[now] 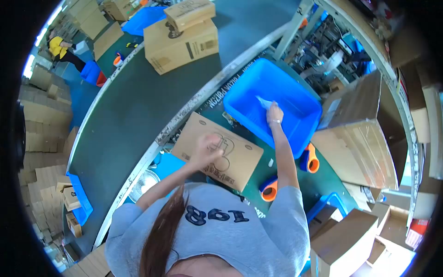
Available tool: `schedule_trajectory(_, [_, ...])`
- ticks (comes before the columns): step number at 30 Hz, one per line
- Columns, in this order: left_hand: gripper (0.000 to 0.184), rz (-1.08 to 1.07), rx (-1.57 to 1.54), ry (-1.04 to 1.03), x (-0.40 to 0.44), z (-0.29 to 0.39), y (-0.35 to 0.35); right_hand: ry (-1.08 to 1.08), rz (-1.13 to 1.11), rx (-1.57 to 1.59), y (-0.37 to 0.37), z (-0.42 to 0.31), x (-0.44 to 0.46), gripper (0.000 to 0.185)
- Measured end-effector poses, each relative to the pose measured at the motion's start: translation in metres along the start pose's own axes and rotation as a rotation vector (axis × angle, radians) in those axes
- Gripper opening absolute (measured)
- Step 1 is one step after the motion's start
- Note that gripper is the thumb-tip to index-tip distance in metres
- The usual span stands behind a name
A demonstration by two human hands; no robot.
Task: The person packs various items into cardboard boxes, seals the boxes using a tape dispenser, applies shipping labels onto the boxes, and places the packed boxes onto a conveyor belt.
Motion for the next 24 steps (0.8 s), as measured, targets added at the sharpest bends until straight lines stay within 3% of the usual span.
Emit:
schedule_trajectory(1, [0.044, -0.019, -0.014, 0.004, 0.012, 0.002, -0.005, -0.02, -0.009, -0.009, 0.012, -0.005, -0.016, 0.03])
schedule_trajectory(3, [0.048, 0.071, -0.38, 0.356, 0.031, -0.006, -0.012, 0.159, 0.25, 0.13, 0.065, -0.047, -0.045, 0.017])
schedule_trajectory(5, [0.044, 0.11, -0.586, 0.342, 0.052, 0.008, -0.015, 0.221, 0.28, 0.167, 0.126, -0.095, -0.103, 0.009])
schedule_trajectory(6, [0.044, 0.102, -0.593, 0.341, 0.065, 0.013, -0.016, 0.16, 0.147, -0.047, 0.147, -0.119, -0.123, 0.018])
schedule_trajectory(8, [0.043, 0.084, -0.942, 0.244, 0.083, 0.029, -0.017, 0.397, 0.424, 0.211, 0.188, -0.153, -0.178, 0.029])
schedule_trajectory(11, [0.035, 0.207, -0.705, 0.284, 0.082, 0.021, -0.002, 0.411, 0.277, 0.311, 0.207, -0.164, -0.212, 0.033])
schedule_trajectory(13, [0.028, 0.129, -0.689, 0.26, 0.087, 0.007, 0.01, 0.439, 0.145, 0.413, 0.216, -0.167, -0.215, 0.037])
schedule_trajectory(19, [0.017, -0.058, -0.683, 0.47, 0.079, 0.026, 0.029, 0.584, 0.29, 0.598, 0.245, -0.174, -0.191, 0.03])
schedule_trajectory(24, [0.016, -0.119, -0.984, 0.512, 0.056, 0.01, 0.018, 0.556, 0.159, 0.705, 0.223, -0.169, -0.202, 0.019])
Point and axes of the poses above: each hand's wrist, its own x-axis towards the middle knuckle, its own y-axis out of the back of the hand, z = x × y, the point moved 6 cm from there along x, towards the middle knuckle, and after that the axes turned 6 degrees about -y, right-handed, at the moved point
